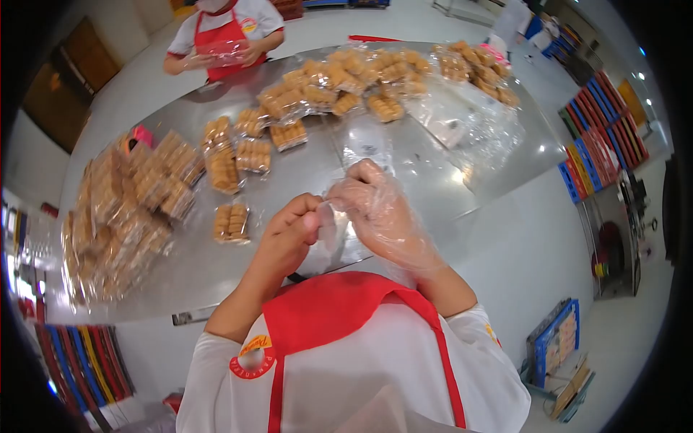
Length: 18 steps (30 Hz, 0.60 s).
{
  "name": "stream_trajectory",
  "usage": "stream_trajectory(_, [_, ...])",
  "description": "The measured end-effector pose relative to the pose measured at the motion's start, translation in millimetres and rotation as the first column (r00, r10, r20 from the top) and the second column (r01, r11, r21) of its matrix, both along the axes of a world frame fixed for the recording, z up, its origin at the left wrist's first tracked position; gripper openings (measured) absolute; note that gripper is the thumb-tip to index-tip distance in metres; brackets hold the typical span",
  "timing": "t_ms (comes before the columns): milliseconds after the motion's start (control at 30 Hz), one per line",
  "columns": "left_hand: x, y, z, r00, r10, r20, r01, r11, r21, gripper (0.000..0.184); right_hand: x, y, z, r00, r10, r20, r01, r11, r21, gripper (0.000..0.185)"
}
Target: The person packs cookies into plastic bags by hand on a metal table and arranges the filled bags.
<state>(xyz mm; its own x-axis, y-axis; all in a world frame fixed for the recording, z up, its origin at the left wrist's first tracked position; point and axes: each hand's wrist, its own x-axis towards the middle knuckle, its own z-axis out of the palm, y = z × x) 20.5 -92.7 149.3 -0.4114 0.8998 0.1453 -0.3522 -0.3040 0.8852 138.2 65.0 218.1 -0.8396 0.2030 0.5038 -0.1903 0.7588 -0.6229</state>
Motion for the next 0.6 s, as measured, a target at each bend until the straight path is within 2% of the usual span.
stream_trajectory(100, [5,-3,5,0.999,0.036,-0.032,-0.036,0.999,-0.009,0.041,-6,-5,-6,0.997,0.056,-0.045,-0.061,0.989,-0.132,0.019])
stream_trajectory(433, [7,-13,10,0.999,0.038,-0.012,-0.037,0.999,0.031,0.031,-24,-4,-16,0.987,0.157,-0.040,-0.161,0.972,-0.169,0.022])
stream_trajectory(533, [7,-15,17,0.991,0.075,-0.107,-0.084,0.994,-0.075,0.019,-26,-3,-20,0.986,0.166,-0.034,-0.169,0.978,-0.125,0.025])
stream_trajectory(600, [4,-16,18,0.931,0.145,-0.336,-0.185,0.978,-0.091,0.008,-28,-3,-23,0.981,0.181,-0.076,-0.186,0.980,-0.068,0.027])
